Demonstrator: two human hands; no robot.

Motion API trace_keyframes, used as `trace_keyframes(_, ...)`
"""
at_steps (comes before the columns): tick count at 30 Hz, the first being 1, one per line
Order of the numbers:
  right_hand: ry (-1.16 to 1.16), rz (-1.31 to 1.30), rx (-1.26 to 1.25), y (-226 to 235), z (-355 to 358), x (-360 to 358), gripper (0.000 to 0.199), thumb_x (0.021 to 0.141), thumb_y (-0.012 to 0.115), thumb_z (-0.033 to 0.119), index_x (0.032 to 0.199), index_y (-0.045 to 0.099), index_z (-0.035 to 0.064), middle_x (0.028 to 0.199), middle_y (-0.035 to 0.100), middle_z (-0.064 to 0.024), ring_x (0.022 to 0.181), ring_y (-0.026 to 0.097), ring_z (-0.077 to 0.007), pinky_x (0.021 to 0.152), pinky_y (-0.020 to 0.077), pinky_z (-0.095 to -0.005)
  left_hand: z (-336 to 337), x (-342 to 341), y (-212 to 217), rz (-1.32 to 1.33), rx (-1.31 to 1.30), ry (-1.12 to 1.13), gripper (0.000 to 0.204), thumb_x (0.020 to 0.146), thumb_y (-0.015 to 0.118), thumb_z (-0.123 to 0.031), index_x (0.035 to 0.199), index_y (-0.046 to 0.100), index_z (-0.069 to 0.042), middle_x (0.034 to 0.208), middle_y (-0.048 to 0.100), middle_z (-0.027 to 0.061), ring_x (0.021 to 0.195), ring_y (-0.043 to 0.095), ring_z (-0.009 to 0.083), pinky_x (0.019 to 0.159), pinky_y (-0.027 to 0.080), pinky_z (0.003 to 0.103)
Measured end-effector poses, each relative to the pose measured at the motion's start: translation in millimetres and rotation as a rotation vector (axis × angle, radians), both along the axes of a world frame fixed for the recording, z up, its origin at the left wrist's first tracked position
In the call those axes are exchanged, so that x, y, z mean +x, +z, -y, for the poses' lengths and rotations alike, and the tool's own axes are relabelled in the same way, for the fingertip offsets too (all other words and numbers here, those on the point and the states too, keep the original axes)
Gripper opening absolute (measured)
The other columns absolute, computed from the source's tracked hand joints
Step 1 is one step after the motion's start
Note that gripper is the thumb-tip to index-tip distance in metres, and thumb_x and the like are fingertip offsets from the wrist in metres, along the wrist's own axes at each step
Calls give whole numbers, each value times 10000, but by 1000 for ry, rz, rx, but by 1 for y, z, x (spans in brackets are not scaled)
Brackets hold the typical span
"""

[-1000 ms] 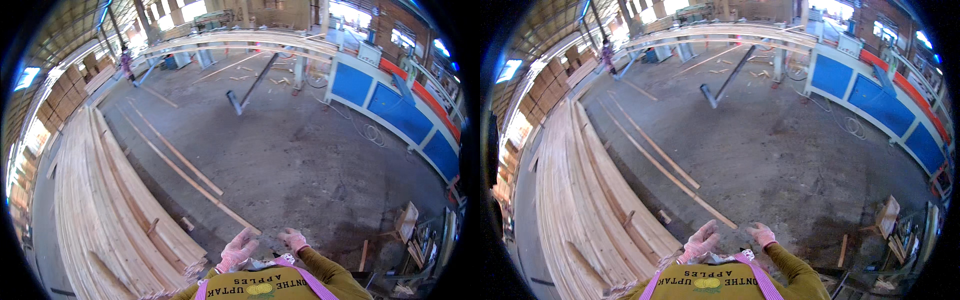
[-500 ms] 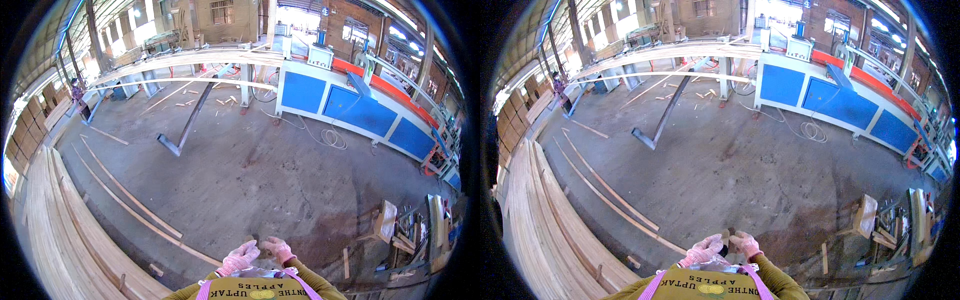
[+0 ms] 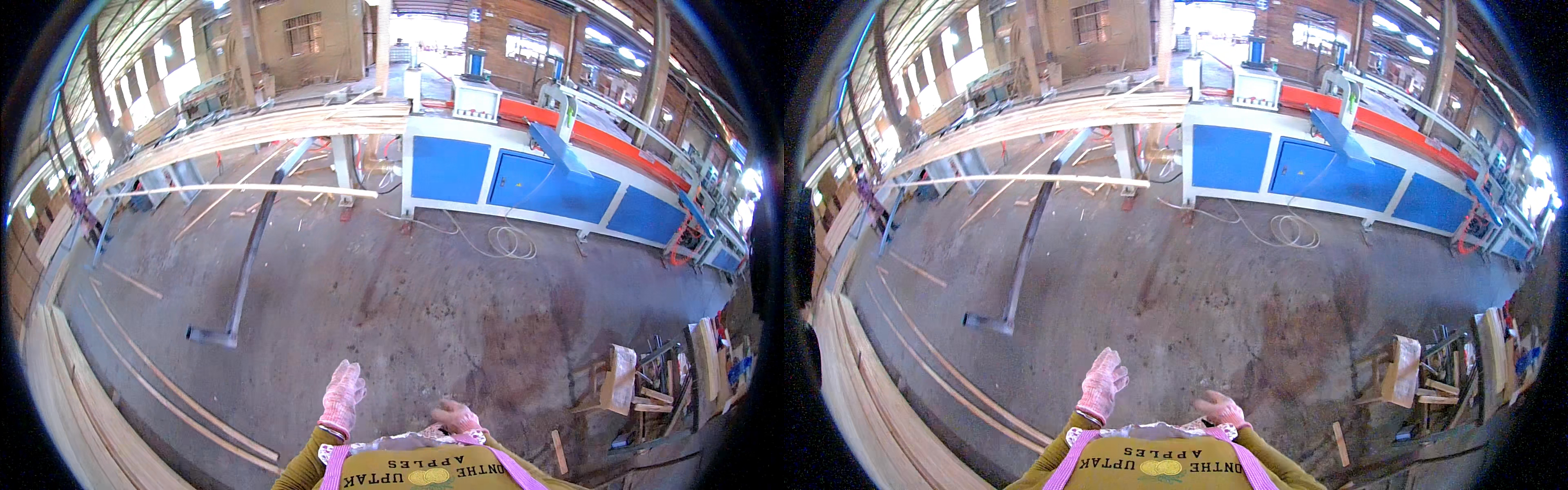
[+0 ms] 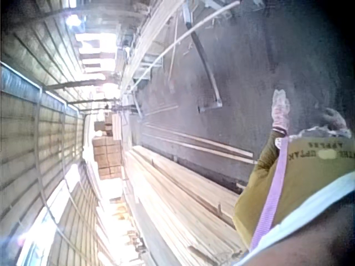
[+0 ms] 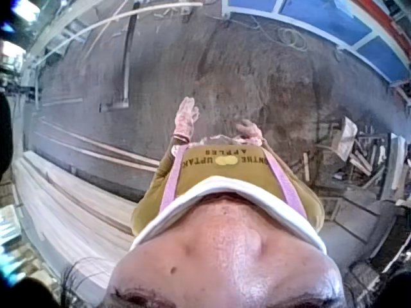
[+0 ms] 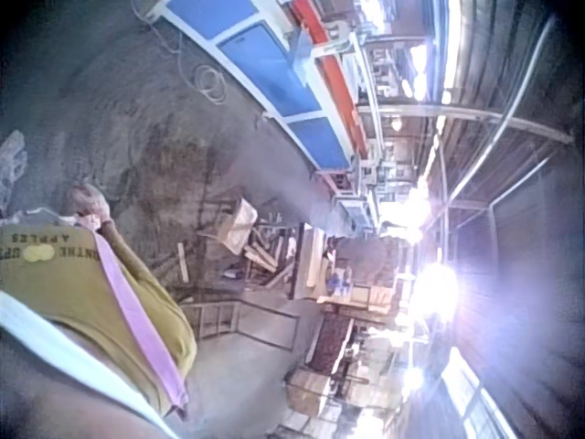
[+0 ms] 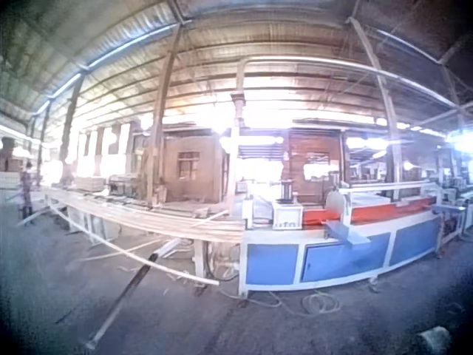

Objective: The person picks up long wooden planks from a stack and carries them to a workbench. They break the planks in half by hand and place the resulting pieces onto a pile on the table.

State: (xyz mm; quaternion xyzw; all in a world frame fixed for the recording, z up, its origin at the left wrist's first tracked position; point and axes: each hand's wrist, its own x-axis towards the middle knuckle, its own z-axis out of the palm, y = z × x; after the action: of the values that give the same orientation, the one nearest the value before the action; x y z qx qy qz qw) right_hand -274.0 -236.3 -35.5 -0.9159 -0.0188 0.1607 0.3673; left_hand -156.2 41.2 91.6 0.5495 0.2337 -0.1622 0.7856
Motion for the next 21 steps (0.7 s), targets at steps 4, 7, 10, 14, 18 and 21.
trace_keyframes(4,-381,-319,420,26,42,33,499,805,695,425,1199,649,122,1059,638,-146,1020,624,-314,866,493,-383,43,96,1,75,-11,-1,753,908,665,-347,1509,283,-102,1381,488,86,1161,535,280,996,441,432)
trace_keyframes(7,-151,-115,93,9,109,78,507,784,741,387,1172,658,71,1179,650,-108,1099,617,-239,905,477,-327,98,177,13,101,-53,68,767,914,655,-354,1517,255,-100,1440,444,100,1220,504,322,1024,416,453)
trace_keyframes(10,-395,-50,290,-7,165,146,449,762,737,337,1182,668,194,1163,648,-114,1003,632,-307,834,504,-385,130,242,9,75,-47,157,764,919,644,-370,1525,243,-132,1504,384,99,1238,477,340,1035,399,470)
trace_keyframes(14,-842,-335,655,27,235,283,555,806,731,291,1298,578,83,1111,667,-118,895,671,-265,763,561,-400,163,322,3,73,-28,235,707,914,635,-390,1506,307,-187,1533,297,126,1193,496,345,1003,418,513)
trace_keyframes(18,-922,-319,905,72,281,403,444,858,704,263,1226,583,47,794,630,-30,623,587,-142,553,525,-332,190,376,25,41,13,384,752,891,679,-378,1508,291,-195,1494,352,110,1123,520,302,960,450,473)
trace_keyframes(21,-863,-297,981,80,296,493,408,886,665,252,1230,580,50,797,631,-34,652,605,-160,557,544,-368,197,412,14,45,32,450,802,883,686,-402,1525,251,-196,1494,370,46,1126,516,282,936,457,429)
